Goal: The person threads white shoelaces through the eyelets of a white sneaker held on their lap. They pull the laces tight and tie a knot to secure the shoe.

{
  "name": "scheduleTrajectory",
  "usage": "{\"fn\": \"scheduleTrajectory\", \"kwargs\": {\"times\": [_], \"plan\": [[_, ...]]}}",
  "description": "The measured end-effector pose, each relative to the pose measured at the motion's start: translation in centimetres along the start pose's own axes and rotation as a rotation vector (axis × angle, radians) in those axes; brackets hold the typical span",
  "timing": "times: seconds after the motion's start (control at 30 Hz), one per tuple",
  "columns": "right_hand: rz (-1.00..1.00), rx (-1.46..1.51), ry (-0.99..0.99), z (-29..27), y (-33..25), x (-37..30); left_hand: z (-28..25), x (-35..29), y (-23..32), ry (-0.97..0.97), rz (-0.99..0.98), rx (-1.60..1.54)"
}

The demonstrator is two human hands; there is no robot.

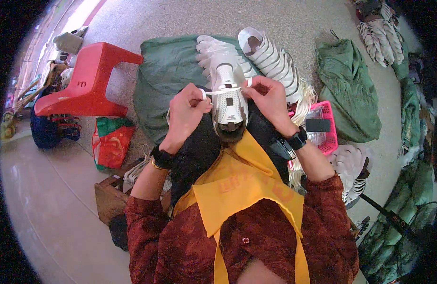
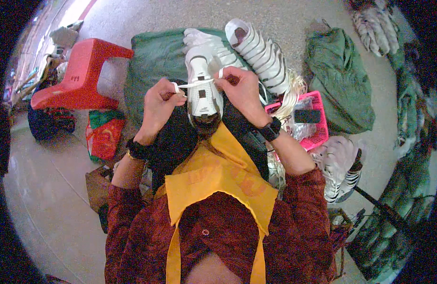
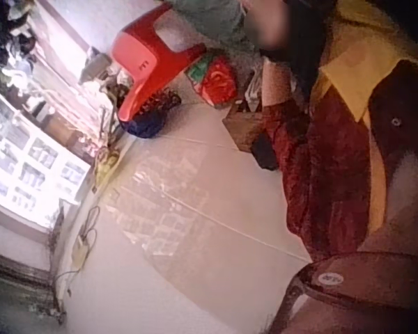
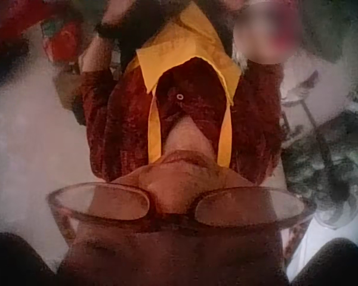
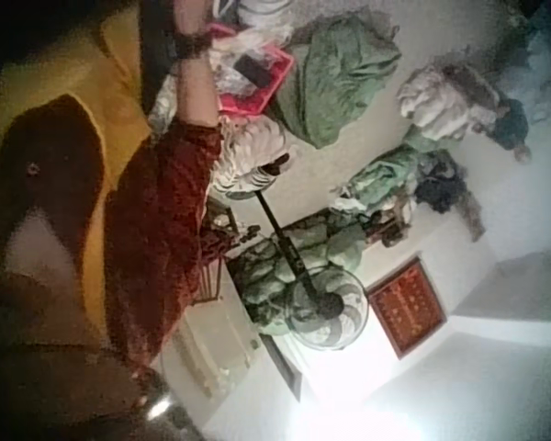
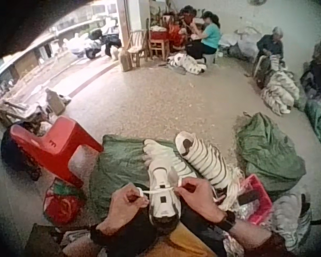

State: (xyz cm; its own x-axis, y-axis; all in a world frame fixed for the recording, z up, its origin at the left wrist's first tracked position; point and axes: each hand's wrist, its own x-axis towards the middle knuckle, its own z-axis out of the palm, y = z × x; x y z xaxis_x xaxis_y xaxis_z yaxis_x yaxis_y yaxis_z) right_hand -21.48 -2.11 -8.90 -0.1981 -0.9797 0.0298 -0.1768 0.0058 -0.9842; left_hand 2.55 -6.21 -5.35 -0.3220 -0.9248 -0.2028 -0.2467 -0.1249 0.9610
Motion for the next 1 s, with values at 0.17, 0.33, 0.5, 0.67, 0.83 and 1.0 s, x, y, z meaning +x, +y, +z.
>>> {"fn": "scheduleTrajectory", "kwargs": {"times": [0.17, 0.33, 0.5, 0.67, 0.83, 1.0], "plan": [[0.001, -0.114, 0.000, 0.0, -0.9, -0.3, 0.2, 0.4, -0.3, 0.073, 0.063, 0.023], [0.010, -0.016, -0.010, 0.2, -0.3, 0.0, 0.7, 1.2, -1.6, 0.128, 0.092, -0.083], [-0.011, -0.064, 0.001, 0.2, 0.6, 0.0, 0.8, 1.4, -1.5, 0.125, 0.054, -0.121], [0.021, 0.014, -0.007, 0.3, 0.7, 0.0, 1.0, 1.3, -1.4, 0.150, 0.089, -0.125], [0.029, -0.006, -0.021, 0.4, -0.1, -0.1, 1.2, 1.3, -1.7, 0.176, 0.095, -0.161], [0.015, -0.005, -0.010, 0.2, 0.4, 0.0, 1.5, 1.0, -0.4, 0.186, 0.098, 0.001]]}}
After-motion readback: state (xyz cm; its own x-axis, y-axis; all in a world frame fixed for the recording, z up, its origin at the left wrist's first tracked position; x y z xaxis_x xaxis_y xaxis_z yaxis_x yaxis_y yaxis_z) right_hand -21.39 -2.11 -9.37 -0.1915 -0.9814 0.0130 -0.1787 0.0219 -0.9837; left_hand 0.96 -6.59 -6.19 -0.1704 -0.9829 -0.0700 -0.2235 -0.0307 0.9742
